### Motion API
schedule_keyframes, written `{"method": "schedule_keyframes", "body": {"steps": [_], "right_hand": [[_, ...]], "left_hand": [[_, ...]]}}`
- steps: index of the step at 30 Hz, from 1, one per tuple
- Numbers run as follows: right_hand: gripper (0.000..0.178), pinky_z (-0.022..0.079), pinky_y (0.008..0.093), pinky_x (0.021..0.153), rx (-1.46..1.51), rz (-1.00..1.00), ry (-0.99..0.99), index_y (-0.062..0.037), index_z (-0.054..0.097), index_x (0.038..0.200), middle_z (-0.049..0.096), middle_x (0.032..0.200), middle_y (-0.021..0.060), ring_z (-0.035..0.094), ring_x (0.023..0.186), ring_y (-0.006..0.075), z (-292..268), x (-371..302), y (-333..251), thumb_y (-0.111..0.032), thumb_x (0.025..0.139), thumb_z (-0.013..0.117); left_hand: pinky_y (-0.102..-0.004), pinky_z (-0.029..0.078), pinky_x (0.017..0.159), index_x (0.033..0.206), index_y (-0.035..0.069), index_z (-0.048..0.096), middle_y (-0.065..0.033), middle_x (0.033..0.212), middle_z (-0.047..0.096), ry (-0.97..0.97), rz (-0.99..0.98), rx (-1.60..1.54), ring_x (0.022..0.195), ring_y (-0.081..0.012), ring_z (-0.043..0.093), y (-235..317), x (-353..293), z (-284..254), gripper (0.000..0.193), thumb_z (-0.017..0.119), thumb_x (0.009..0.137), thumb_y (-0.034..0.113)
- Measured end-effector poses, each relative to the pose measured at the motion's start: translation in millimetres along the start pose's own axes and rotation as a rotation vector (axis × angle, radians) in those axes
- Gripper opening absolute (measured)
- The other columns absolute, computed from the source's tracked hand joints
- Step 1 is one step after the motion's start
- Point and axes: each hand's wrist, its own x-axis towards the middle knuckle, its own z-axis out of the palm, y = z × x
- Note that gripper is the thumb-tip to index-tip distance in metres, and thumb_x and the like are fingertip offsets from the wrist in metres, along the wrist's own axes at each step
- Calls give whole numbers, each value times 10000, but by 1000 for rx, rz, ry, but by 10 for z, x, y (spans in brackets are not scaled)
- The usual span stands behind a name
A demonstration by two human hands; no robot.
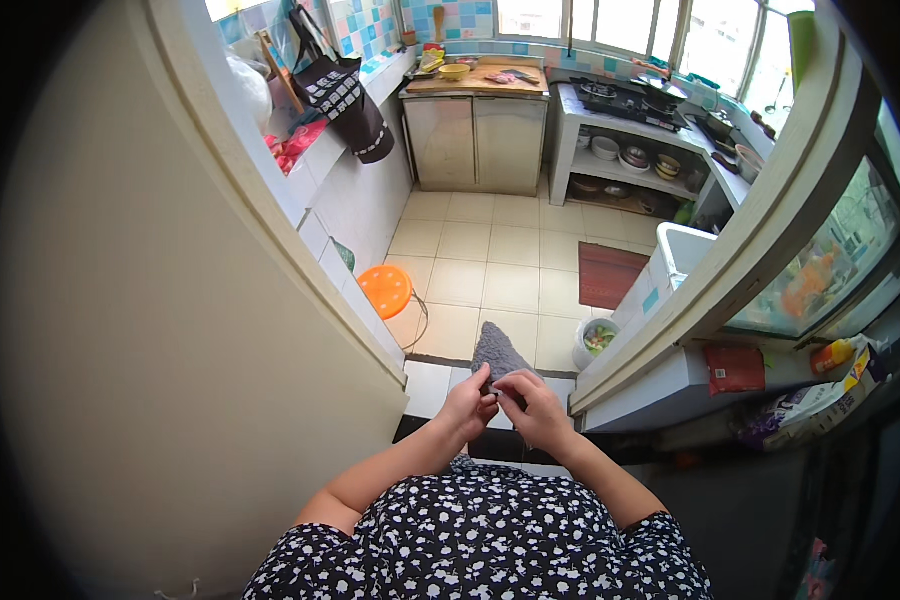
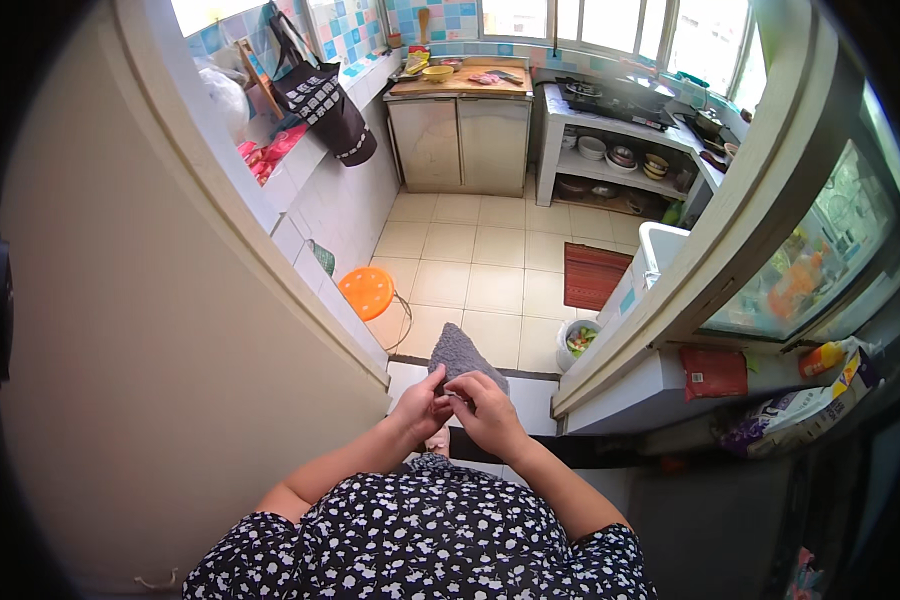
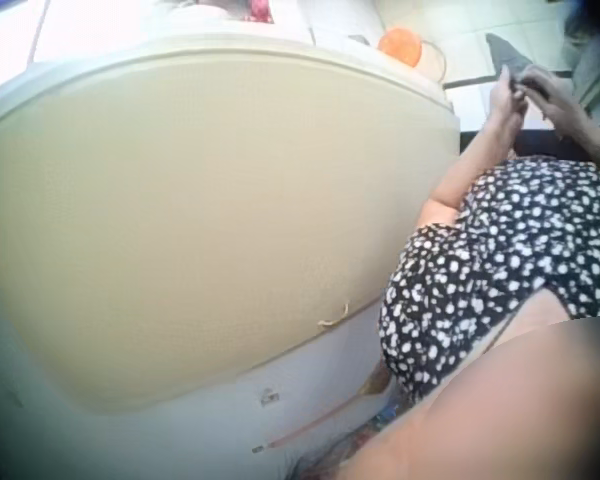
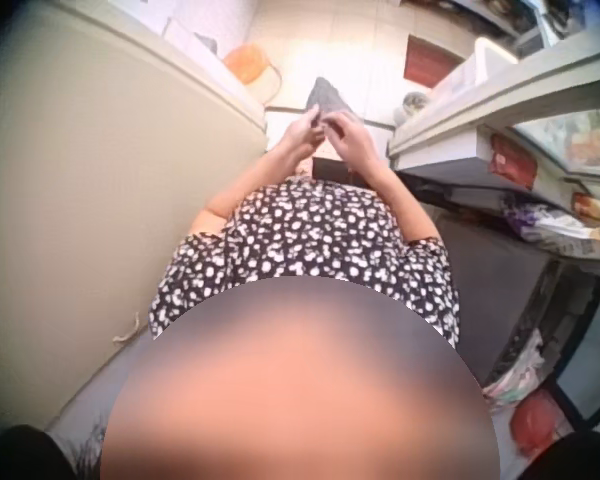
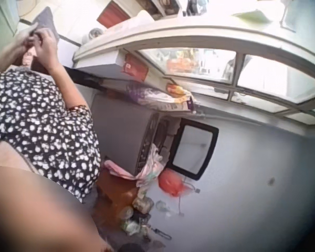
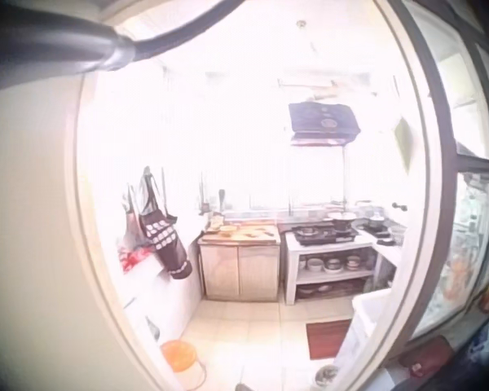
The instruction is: The person walks into the kitchen, rinses a bowl under the tap, and then uses a cleaver to slice raw meat on a wooden cutting board. The person repeatedly cuts the meat into thin strips and places them on the board.
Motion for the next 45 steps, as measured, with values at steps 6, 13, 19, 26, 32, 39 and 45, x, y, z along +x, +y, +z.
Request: {"method": "schedule_keyframes", "body": {"steps": [6,13,19,26,32,39,45], "right_hand": [[202,507,292,878,960,635,307,-28,605,1139,658,997,48,613,912,142,-53,1022,673,-180,1022,542],[351,439,396,1039,1591,654,509,-51,569,1229,592,1246,98,567,1116,233,-295,1942,1184,-306,1058,398],[314,495,370,991,1564,726,691,-23,572,1253,621,1195,107,596,1086,223,-819,2173,2069,-221,1041,451],[329,473,394,1047,1555,830,1206,-4,561,1225,608,1221,141,587,1141,272,-1704,1916,3642,-258,1041,461],[596,178,455,1202,1377,794,1334,-67,354,1487,384,1531,106,338,1422,264,-2142,1720,4918,-397,1015,504],[799,178,421,1208,783,787,976,-65,181,1578,190,1634,147,211,1499,266,-2591,2746,3890,-219,949,650],[925,302,383,1153,552,466,833,-57,248,1547,399,1501,124,380,1388,238,-2722,3847,3732,-75,806,800]], "left_hand": [[-256,374,509,917,118,509,-10,725,542,-198,255,-5,563,-112,471,1275,661,798,309,442,1070,378],[-255,443,795,1306,80,461,-22,1088,568,-331,571,602,888,-91,496,1279,1460,1549,390,455,1068,389],[-349,357,1100,1436,60,370,-85,1366,517,-470,373,688,1268,-199,480,1257,2422,2146,496,426,1074,396],[-368,413,1060,1349,50,410,-85,1271,587,-507,378,606,1154,-189,574,1770,3381,3153,389,418,1082,333],[-354,432,1051,1353,48,452,-72,1289,588,-406,274,693,1164,-178,581,1867,4085,3334,370,478,1063,276],[-310,503,885,1156,55,531,-58,1057,629,-491,14,701,969,-153,609,2268,4712,3607,212,584,978,155],[-257,490,799,1057,72,554,-17,941,621,-810,-170,791,887,-111,598,3000,5184,3933,148,597,933,140]]}}
